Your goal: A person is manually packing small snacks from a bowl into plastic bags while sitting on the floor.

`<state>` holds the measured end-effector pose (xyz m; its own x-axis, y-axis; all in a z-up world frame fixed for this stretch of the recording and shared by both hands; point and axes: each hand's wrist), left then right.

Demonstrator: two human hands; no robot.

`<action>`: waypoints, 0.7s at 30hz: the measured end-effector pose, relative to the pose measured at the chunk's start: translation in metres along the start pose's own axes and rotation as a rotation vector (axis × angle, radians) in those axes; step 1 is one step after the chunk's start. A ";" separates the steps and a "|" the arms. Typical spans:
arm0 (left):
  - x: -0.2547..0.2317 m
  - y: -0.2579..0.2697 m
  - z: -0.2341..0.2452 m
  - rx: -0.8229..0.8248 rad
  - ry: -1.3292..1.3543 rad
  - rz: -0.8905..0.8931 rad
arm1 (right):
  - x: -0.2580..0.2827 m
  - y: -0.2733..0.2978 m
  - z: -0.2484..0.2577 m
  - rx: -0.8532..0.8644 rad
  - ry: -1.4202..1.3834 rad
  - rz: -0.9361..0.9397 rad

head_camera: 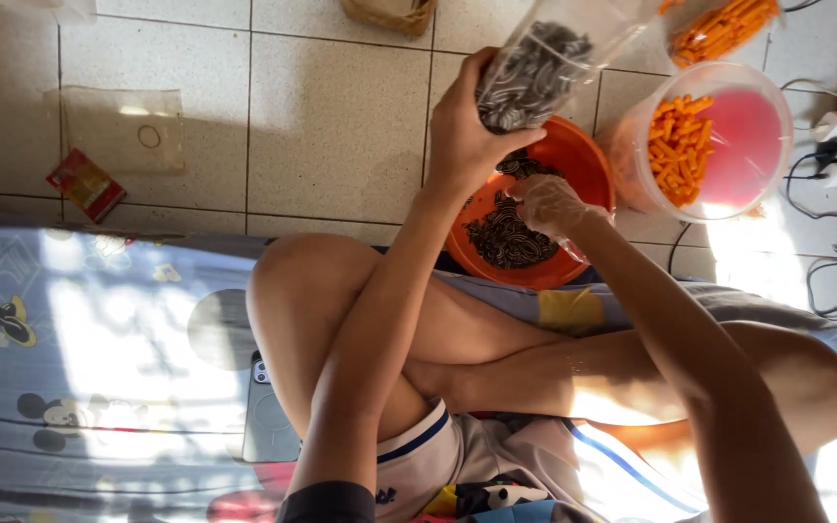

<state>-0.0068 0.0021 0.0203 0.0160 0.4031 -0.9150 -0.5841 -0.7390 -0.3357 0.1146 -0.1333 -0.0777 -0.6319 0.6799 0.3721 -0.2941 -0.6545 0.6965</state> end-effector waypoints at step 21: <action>0.008 0.003 -0.008 0.013 0.039 0.005 | -0.019 -0.067 -0.047 -0.161 -2.167 -0.613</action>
<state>-0.0016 -0.0011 0.0106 0.0443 0.3783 -0.9246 -0.5950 -0.7335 -0.3286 0.1125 -0.1178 -0.1604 0.9792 -0.1053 0.1734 -0.1935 -0.2286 0.9541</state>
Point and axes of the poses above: each hand's wrist, its own y-axis away from the middle knuckle, its own z-axis out of the back of the hand, x = y × z, and after that the axes turned 1 degree about -y, right-handed
